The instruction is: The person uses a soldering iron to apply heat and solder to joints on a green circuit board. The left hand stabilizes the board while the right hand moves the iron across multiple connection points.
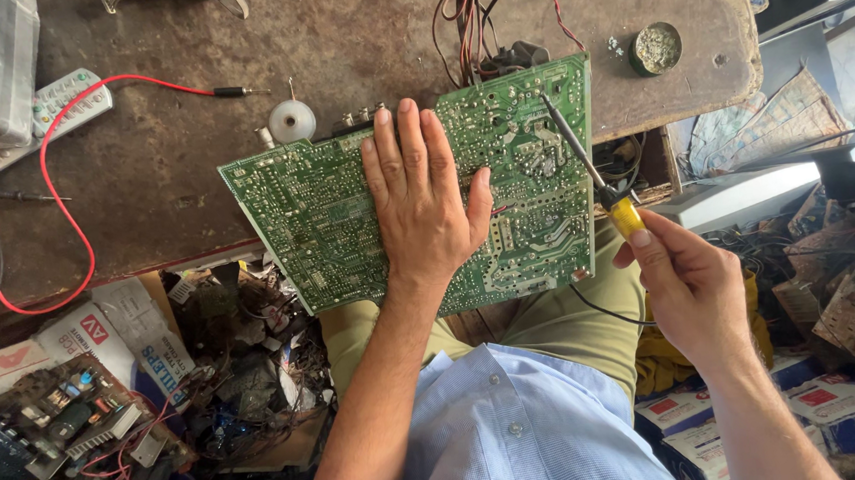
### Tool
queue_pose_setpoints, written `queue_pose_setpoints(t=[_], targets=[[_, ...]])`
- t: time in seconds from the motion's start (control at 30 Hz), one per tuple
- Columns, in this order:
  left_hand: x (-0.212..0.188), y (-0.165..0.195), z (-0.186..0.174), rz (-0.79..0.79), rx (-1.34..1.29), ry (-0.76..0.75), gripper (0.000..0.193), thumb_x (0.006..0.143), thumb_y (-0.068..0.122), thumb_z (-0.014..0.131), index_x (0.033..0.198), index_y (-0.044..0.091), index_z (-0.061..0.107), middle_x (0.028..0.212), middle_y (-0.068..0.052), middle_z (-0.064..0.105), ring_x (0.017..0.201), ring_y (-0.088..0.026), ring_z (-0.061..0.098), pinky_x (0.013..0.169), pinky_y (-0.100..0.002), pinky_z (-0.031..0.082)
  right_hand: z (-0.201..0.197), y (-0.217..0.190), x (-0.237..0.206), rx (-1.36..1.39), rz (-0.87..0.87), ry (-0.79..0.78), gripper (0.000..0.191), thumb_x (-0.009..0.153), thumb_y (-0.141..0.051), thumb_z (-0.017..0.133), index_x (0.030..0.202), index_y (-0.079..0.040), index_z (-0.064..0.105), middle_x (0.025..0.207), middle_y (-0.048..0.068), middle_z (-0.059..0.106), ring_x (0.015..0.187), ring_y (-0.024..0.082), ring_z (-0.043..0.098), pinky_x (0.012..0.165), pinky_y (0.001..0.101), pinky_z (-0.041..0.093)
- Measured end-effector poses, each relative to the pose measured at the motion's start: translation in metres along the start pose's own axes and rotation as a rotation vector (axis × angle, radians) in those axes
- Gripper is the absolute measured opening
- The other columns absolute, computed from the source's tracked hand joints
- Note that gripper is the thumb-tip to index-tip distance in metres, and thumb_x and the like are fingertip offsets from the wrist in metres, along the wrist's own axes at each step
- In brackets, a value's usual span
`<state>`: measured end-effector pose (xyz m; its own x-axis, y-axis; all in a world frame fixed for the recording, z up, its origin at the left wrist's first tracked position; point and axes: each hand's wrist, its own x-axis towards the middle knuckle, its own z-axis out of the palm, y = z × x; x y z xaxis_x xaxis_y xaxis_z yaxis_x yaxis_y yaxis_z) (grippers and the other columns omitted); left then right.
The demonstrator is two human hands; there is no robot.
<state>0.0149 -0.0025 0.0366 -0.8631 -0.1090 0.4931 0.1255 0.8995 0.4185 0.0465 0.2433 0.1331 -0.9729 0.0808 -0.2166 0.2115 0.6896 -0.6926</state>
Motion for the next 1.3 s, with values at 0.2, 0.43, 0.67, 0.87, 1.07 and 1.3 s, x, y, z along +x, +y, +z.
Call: queue_pose_setpoints(t=[0.2,0.43,0.67,0.87,1.07,1.3], targets=[[0.0,0.001,0.0,0.001,-0.004,-0.004,0.074,0.107,0.042,0.053,0.155,-0.011,0.035,0.163,-0.029,0.033,0.154,-0.049,0.028,0.128,-0.062,0.019,0.0,-0.002,-0.001,-0.003,-0.005,-0.006,0.038,0.104,-0.031,0.061,0.135,-0.011,0.069,0.082,-0.001,0.073,0.065,0.003,0.053,0.058,0.0211,0.047],[0.0,0.0,0.0,0.0,-0.009,-0.006,0.074,0.107,0.042,0.054,0.155,-0.011,0.034,0.163,-0.029,0.032,0.154,-0.049,0.028,0.128,-0.062,0.019,0.002,-0.002,-0.004,0.011,0.022,-0.034,0.037,0.103,-0.028,0.06,0.135,-0.011,0.07,0.081,-0.002,0.073,0.061,0.003,0.05,0.054,0.0213,0.044],[0.0,-0.001,0.001,0.003,-0.004,-0.002,0.074,0.107,0.042,0.054,0.155,-0.01,0.034,0.163,-0.028,0.032,0.154,-0.048,0.028,0.128,-0.062,0.02,0.005,-0.002,-0.003,-0.006,-0.013,-0.033,0.037,0.103,-0.028,0.06,0.134,-0.009,0.069,0.08,-0.002,0.072,0.063,0.002,0.051,0.054,0.0208,0.044],[0.0,0.0,0.002,0.004,-0.009,0.003,0.073,0.107,0.041,0.053,0.156,-0.01,0.034,0.163,-0.028,0.032,0.154,-0.048,0.028,0.128,-0.062,0.02,0.006,-0.003,-0.001,0.006,0.003,-0.034,0.038,0.103,-0.028,0.06,0.134,-0.009,0.069,0.08,-0.002,0.072,0.061,0.003,0.05,0.053,0.0214,0.044],[0.001,0.002,0.001,0.004,-0.014,-0.004,0.074,0.107,0.041,0.053,0.156,-0.01,0.034,0.163,-0.029,0.032,0.154,-0.048,0.029,0.128,-0.062,0.02,0.005,-0.004,-0.001,0.026,0.007,-0.03,0.037,0.103,-0.027,0.061,0.134,-0.01,0.07,0.081,-0.002,0.072,0.06,0.002,0.048,0.052,0.021,0.043],[0.0,0.0,0.003,0.0,-0.029,0.008,0.073,0.107,0.042,0.053,0.156,-0.01,0.034,0.163,-0.028,0.033,0.154,-0.048,0.029,0.128,-0.062,0.021,0.001,-0.011,-0.003,-0.043,0.007,-0.019,0.035,0.103,-0.027,0.061,0.133,-0.011,0.071,0.081,-0.003,0.073,0.058,0.001,0.048,0.052,0.0204,0.042]])
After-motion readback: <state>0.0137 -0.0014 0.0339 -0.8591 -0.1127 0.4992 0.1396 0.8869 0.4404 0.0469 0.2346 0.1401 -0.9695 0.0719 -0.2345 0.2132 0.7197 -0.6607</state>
